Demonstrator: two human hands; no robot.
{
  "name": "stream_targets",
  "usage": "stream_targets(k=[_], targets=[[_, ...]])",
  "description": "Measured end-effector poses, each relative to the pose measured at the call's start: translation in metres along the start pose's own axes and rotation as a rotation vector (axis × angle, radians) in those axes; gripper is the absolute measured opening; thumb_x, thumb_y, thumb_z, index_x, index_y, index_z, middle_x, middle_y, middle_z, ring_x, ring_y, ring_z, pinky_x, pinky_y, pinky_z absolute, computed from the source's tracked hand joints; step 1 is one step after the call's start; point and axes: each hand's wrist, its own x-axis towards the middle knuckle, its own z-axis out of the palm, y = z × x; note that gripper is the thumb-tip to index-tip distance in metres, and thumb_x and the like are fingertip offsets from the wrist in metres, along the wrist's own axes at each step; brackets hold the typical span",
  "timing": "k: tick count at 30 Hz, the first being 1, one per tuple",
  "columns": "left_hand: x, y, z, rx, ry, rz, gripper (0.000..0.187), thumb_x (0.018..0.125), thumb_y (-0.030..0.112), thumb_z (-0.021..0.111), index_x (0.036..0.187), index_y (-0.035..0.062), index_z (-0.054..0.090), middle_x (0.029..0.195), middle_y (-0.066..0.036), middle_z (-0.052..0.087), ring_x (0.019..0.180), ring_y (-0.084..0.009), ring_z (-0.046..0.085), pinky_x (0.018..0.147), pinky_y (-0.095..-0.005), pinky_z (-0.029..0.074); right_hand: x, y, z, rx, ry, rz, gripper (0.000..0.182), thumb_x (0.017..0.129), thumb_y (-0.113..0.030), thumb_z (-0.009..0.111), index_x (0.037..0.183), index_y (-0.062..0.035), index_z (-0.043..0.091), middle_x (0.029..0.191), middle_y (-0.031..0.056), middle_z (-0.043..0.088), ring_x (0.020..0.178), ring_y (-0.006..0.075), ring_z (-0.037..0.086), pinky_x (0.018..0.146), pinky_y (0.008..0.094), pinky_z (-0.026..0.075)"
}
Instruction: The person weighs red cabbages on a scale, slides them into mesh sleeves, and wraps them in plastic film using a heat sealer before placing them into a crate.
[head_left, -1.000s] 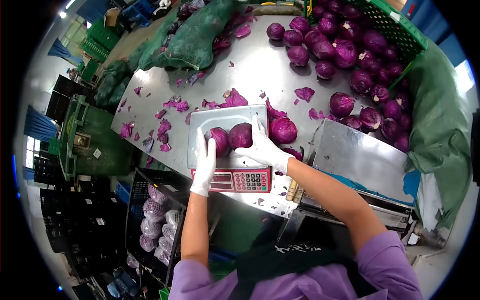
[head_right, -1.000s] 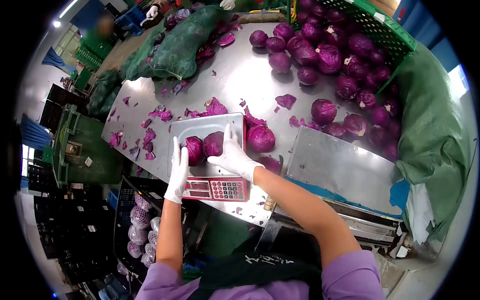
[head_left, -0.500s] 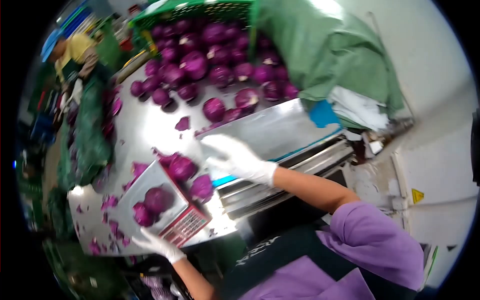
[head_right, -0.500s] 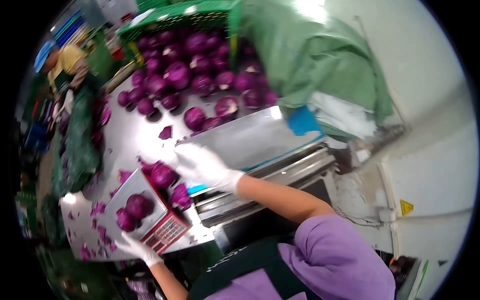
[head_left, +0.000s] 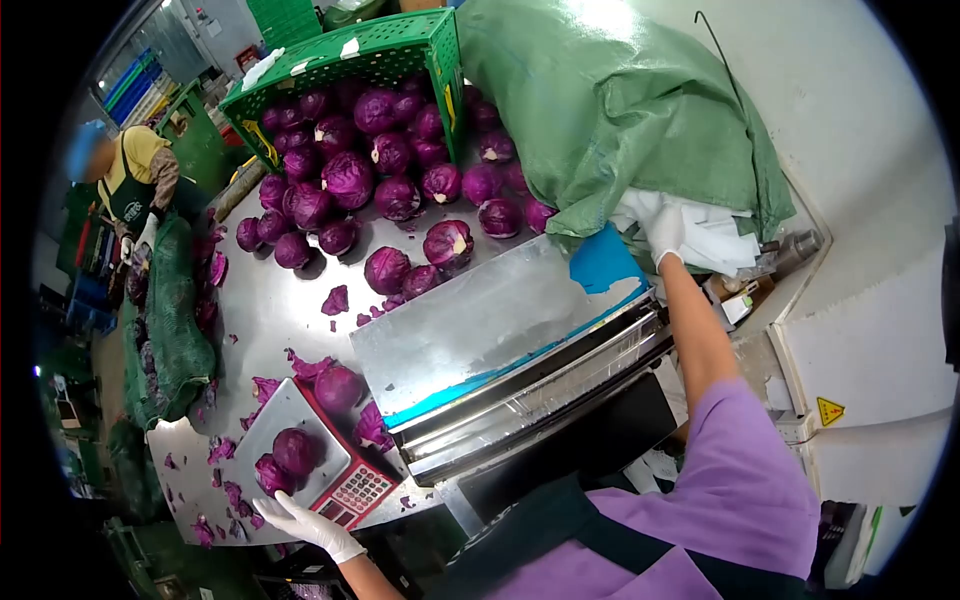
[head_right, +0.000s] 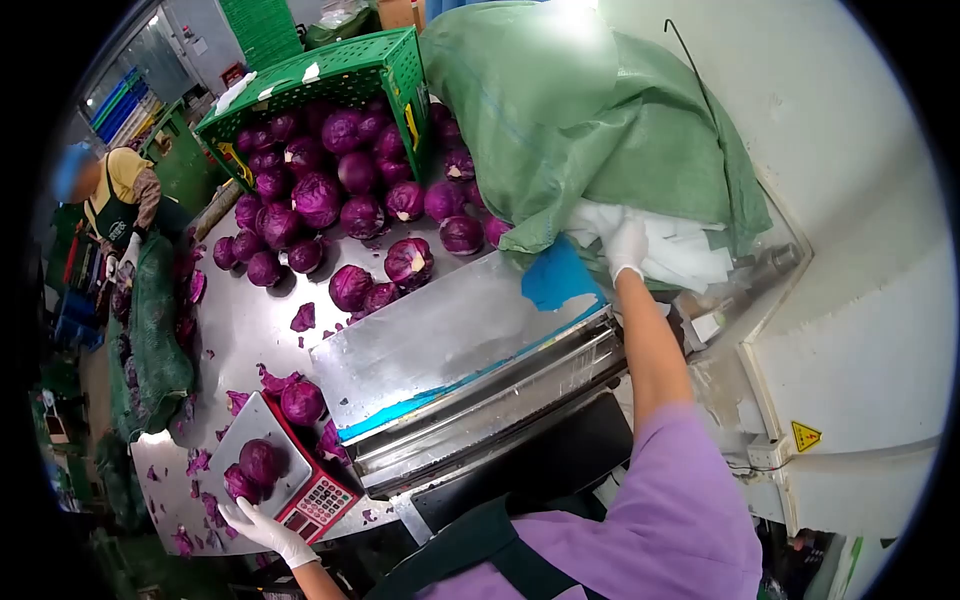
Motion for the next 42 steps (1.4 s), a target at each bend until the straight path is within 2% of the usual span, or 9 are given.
stream_targets(k=[2,11,16,18,21,22,27,36,42], targets=[[-0.002,0.008,-0.001,-0.022,-0.015,0.009,0.061,0.103,0.031,0.05,0.151,0.0013,0.025,0.154,-0.023,0.029,0.143,-0.0306,0.031,0.117,-0.0434,0.03,0.017,0.019,0.001,0.052,-0.312,0.143,0.032,0.087,-0.031,0.067,0.108,-0.0072,0.071,0.109,0.0178,0.069,0.1,0.036,0.066,0.088,0.0433,0.051],[-0.043,0.048,0.01,-0.328,-0.245,-0.081,0.042,0.102,0.016,0.048,0.139,-0.003,0.042,0.125,-0.018,0.059,0.112,-0.0239,0.06,0.096,-0.0371,0.05,0.001,-0.071,-0.244,0.743,-0.033,0.054,0.02,0.094,-0.013,0.057,0.11,-0.0014,0.061,0.106,0.01,0.063,0.097,0.0216,0.062,0.09,0.0351,0.048],[-0.105,0.077,0.058,-0.49,-0.947,-0.267,0.043,0.104,0.028,0.046,0.136,-0.0017,0.048,0.111,-0.018,0.067,0.098,-0.025,0.069,0.086,-0.0349,0.055,-0.046,-0.163,-0.316,2.292,-1.049,0.531,0.024,0.106,-0.036,0.037,0.108,-0.0136,0.044,0.074,-0.005,0.04,0.059,0.0103,0.035,0.058,0.0275,0.034],[-0.124,0.072,0.076,-0.604,-1.135,-0.401,0.048,0.106,0.036,0.04,0.14,0.0019,0.045,0.122,-0.016,0.063,0.111,-0.0249,0.063,0.096,-0.0365,0.049,-0.082,-0.206,-0.308,2.163,-1.435,1.055,0.021,0.105,-0.033,0.041,0.1,-0.0126,0.044,0.072,-0.0045,0.04,0.055,0.011,0.036,0.053,0.0275,0.032],[-0.133,0.108,0.083,-1.109,-1.125,-0.597,0.058,0.107,0.043,0.028,0.147,0.0016,0.036,0.141,-0.02,0.048,0.129,-0.0267,0.049,0.11,-0.039,0.038,-0.142,-0.261,-0.29,1.487,-1.562,0.098,0.014,0.096,-0.006,0.05,0.104,0.0,0.06,0.091,0.0021,0.061,0.075,0.01,0.058,0.065,0.0245,0.049],[-0.131,0.115,0.08,-1.103,-1.079,-0.527,0.059,0.107,0.044,0.027,0.147,0.0015,0.035,0.143,-0.019,0.045,0.131,-0.026,0.046,0.112,-0.0379,0.035,-0.154,-0.279,-0.294,1.436,-1.71,0.396,0.015,0.096,-0.004,0.051,0.105,0.0015,0.062,0.091,0.0035,0.063,0.078,0.0105,0.06,0.069,0.0235,0.05],[-0.123,0.12,0.053,-0.892,-0.667,-0.325,0.046,0.109,0.029,0.029,0.139,-0.0024,0.042,0.13,-0.017,0.056,0.118,-0.0204,0.055,0.104,-0.0316,0.042,-0.227,-0.31,-0.307,1.339,-1.162,-0.477,0.019,0.086,0.001,0.063,0.105,0.0033,0.063,0.107,0.0129,0.061,0.1,0.0239,0.061,0.086,0.0327,0.049],[-0.115,0.103,0.013,-1.155,-0.603,-0.736,0.056,0.109,0.043,0.025,0.133,-0.0011,0.049,0.131,-0.014,0.054,0.124,-0.0196,0.049,0.107,-0.0322,0.038,-0.261,-0.317,-0.328,1.461,-1.195,-0.56,0.01,0.084,0.004,0.064,0.094,0.0019,0.064,0.113,0.014,0.061,0.105,0.024,0.06,0.088,0.0332,0.048],[-0.109,0.092,-0.002,-0.949,-0.514,-0.232,0.046,0.109,0.026,0.034,0.139,-0.0069,0.045,0.137,-0.017,0.054,0.127,-0.0233,0.051,0.11,-0.0331,0.037,-0.275,-0.336,-0.326,1.408,-0.996,-0.585,0.012,0.086,0.004,0.065,0.097,0.0015,0.067,0.106,0.0114,0.066,0.098,0.0224,0.062,0.088,0.0314,0.048]])
